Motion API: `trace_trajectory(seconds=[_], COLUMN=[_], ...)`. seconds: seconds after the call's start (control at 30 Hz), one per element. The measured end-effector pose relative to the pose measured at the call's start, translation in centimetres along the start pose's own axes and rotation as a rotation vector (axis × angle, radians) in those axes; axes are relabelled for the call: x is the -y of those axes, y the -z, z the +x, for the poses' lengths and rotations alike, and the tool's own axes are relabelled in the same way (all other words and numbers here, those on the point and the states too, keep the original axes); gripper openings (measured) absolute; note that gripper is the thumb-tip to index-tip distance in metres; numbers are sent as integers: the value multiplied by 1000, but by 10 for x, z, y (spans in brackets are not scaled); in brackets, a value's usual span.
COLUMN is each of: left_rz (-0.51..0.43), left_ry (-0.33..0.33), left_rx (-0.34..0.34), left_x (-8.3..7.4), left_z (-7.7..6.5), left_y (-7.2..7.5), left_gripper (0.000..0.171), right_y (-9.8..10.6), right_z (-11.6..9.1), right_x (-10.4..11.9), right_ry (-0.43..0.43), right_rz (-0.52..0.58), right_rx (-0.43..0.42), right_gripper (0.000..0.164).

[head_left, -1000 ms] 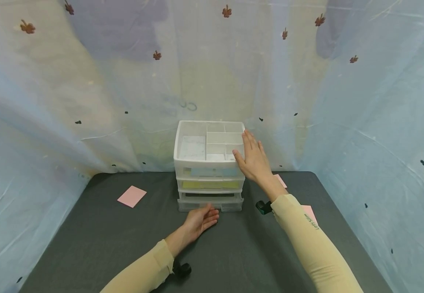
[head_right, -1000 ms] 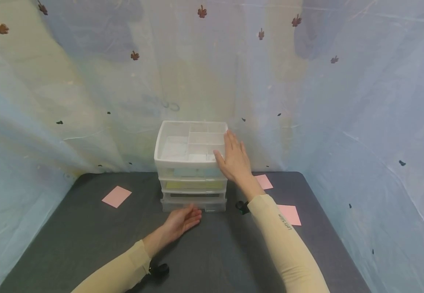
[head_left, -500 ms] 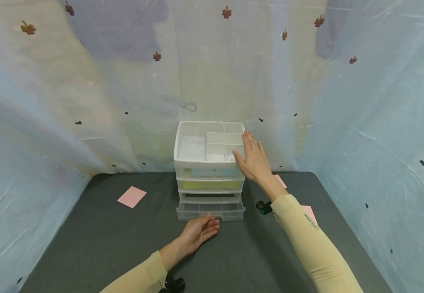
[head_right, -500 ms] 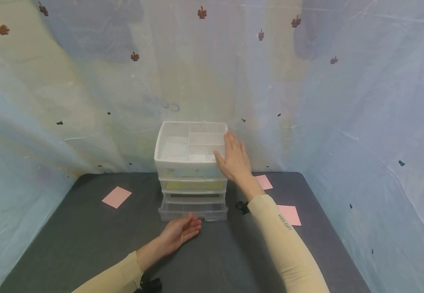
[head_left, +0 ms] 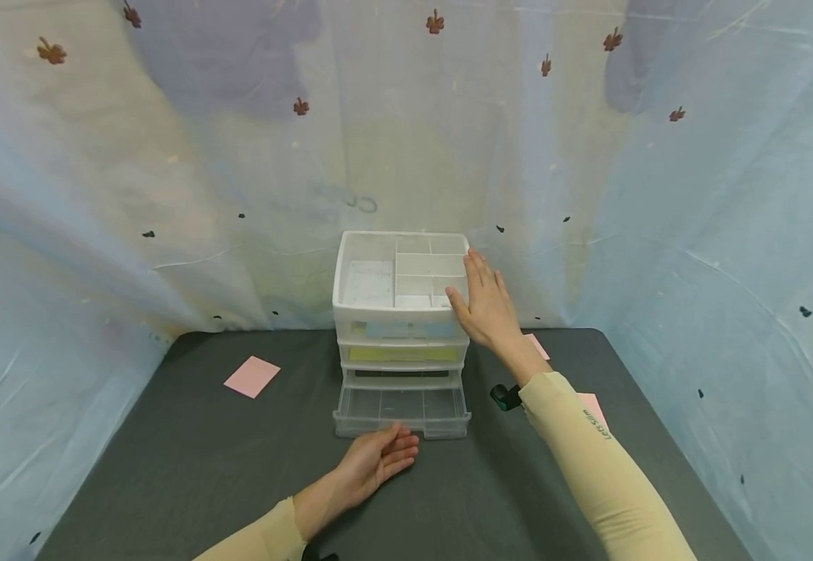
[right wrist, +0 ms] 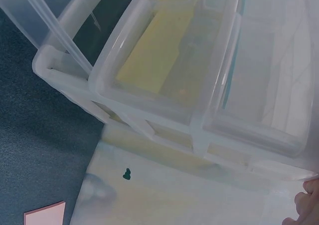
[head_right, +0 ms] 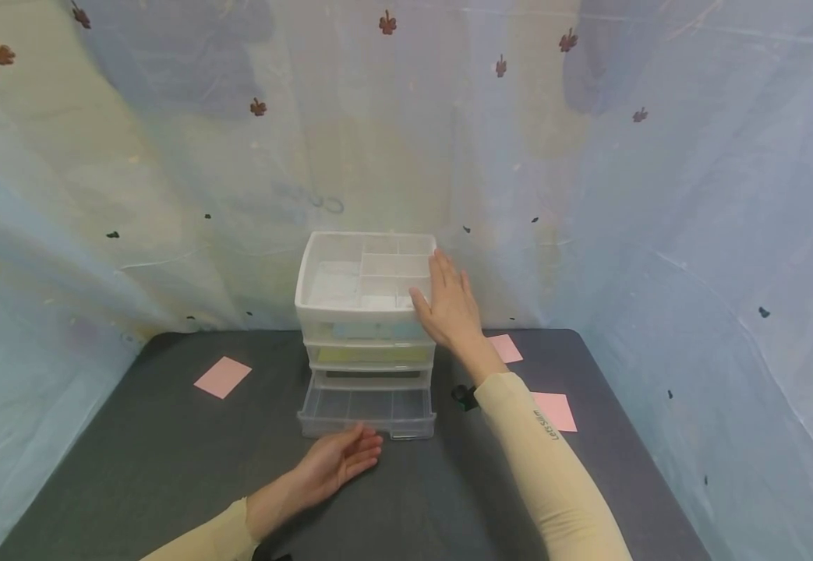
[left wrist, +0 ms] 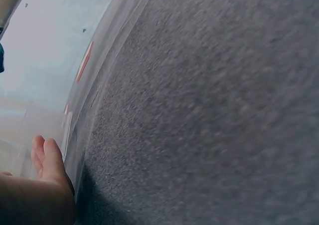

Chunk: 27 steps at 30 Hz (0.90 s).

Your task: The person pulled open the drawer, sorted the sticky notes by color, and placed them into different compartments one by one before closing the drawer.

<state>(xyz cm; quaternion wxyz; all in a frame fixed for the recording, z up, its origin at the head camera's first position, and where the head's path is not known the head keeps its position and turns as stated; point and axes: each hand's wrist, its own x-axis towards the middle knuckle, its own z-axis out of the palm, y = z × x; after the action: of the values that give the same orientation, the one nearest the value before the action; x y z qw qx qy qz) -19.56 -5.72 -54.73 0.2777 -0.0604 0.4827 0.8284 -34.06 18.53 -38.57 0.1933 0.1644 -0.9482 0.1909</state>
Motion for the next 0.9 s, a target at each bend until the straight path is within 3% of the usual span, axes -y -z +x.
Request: trace_trajectory(seconds=[0.17, 0.53, 0.9], left_rz=[4, -6, 76], left_ry=[1, -4, 10], left_rx=[19, 13, 95], left_x=[1, 3, 2], left_z=[-7, -10, -12], left_y=[-1, 1, 7], left_gripper=[55, 49, 55], right_y=[0, 0, 1], right_z=[0, 0, -1], right_x=[0, 2, 0], right_ry=[-2, 0, -4], right_rz=[-6, -5, -1], right_rx=[-1, -1, 1], right_gripper=[75, 75, 75])
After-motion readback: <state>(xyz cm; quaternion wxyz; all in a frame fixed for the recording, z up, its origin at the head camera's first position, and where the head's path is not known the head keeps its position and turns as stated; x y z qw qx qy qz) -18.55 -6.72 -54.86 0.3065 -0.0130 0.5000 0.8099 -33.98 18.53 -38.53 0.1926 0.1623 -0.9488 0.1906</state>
